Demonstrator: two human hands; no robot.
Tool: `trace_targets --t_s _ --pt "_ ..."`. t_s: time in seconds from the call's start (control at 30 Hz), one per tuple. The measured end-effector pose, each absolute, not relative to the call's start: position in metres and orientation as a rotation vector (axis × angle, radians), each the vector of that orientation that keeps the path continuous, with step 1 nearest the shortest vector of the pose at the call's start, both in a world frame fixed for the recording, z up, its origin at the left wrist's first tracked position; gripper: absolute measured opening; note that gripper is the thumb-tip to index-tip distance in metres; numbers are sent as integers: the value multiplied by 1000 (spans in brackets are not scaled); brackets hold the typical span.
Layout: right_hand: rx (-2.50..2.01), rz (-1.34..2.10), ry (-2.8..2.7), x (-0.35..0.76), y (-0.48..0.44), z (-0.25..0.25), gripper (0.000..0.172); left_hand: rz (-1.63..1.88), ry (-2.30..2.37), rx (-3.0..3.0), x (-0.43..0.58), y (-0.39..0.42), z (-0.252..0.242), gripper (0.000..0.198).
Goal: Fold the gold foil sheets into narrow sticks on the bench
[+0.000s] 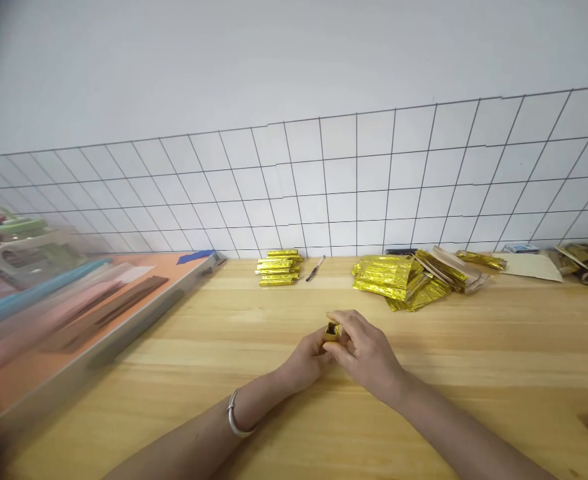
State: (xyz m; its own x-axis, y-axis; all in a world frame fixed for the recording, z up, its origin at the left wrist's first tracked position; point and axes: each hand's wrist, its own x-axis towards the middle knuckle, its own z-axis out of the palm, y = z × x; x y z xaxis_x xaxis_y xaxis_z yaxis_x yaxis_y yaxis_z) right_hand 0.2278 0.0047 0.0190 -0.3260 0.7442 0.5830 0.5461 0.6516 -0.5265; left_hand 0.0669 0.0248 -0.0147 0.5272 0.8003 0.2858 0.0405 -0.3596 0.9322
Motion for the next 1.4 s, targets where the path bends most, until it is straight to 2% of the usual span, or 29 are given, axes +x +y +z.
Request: trace_targets --t_s 0.17,0.33,0.4,0.57,0.83,1.07,1.2,1.3,1.4 --pt "-940 182 -1984 232 6 23 36 954 881 1815 61 34 -24 12" --pt "-1008 232 -1913 238 12 22 18 939 969 1868 55 40 -22 8" --pt "-1062 412 -1818 243 18 22 12 942 981 1880 52 42 -17 8" --pt "-1084 998 -1366 257 34 15 22 1225 912 1741 53 39 -2 34" --pt "-894 1475 -969 244 33 -4 19 1573 871 1835 58 2 33 27" --pt "-844 1513 -867 237 29 -11 15 1625 996 1858 57 -3 37 30" --pt "-923 1472 -912 239 31 -14 17 1609 1006 1780 59 3 33 23" --pt "-988 1398 -914 242 33 -17 20 1547 1043 1617 51 23 33 20" --pt "-1028 1369 -899 245 34 -18 22 1458 1027 1421 26 59 34 26"
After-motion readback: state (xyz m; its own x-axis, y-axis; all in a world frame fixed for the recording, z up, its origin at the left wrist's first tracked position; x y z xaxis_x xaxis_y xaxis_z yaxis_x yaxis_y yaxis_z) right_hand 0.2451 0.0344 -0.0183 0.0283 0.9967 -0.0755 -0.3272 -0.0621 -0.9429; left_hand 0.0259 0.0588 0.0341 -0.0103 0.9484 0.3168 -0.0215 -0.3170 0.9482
